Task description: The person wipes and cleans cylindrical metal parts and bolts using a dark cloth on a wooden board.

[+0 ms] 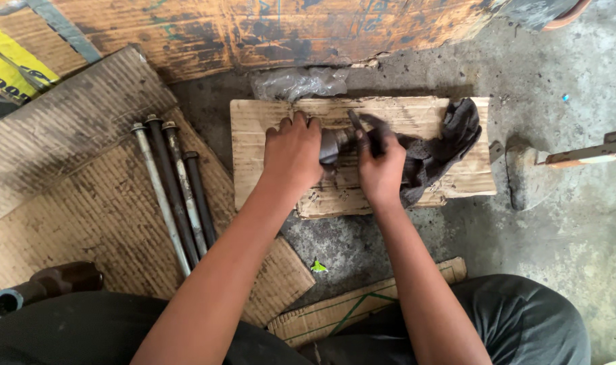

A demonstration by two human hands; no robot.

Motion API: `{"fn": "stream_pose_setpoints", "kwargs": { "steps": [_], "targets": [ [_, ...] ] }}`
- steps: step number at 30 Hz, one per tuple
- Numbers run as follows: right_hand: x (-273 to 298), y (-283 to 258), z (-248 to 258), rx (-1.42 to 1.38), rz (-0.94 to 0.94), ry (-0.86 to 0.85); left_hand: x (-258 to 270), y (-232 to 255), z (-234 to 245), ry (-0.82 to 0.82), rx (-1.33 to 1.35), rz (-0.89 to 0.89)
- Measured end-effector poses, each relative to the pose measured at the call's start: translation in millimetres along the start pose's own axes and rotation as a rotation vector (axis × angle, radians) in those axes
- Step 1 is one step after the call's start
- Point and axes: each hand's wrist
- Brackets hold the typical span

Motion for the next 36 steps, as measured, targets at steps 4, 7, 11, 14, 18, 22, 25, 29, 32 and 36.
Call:
{"fn": "stream_pose_setpoints", "kwargs": {
  "steps": [4,7,11,14,18,22,25,29,32,36],
  "targets": [
    [3.2,-13.1,-3.0,0.095,-0.007,-0.176,-6.2,-9.1,-5.5,-0.009,0.112,0.005],
    [1.6,-20.0,2.6,0.118,0.174,-0.202,-7.6,-10.6,-9.4,0.045,0.083,-0.023],
    [-6.1,-22.7,12.2,0.119,-0.105,-0.342,-10.6,-12.7,-15.3,0.062,0.124,-0.063],
    [-12.9,-18.3,5.0,0.084,0.076,-0.307,-12.0,-12.4,-20.3,0.081,0.094,-0.080],
    [-5.3,-16.8,-4.6,0.300,0.120,-0.260,-12.3,-11.9,-27.2,0.108,0.122,-0.022],
    [20.0,-23.7,2.5,0.174,0.087,-0.148,-15.5,-14.3,-23.0,0.204,0.074,-0.067],
    [10.2,-17.2,-3.7,0.120,0.056,-0.176,-5.0,-17.0,-28.0,0.108,0.126,-0.070],
    [7.3,-5.8,-18.5,0.228,0.055,-0.181,-11.7,-14.4,-27.0,0.147,0.109,-0.042],
    [19.7,-8.0,-11.8,0.388,0.011,-0.152,-9.6,-13.5,-21.9,0.100,0.086,-0.030],
    [36.4,-20.2,-15.6,0.179,-0.072,-0.105,-7.6,-13.8,-13.7,0.050,0.192,-0.026]
  ]
}}
Point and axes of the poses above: each hand's wrist, its own x-axis away from the middle knuckle, its own z-axis out of the back of the hand, y = z × x, and after that the axes turned 5 degrees about -y, right-handed
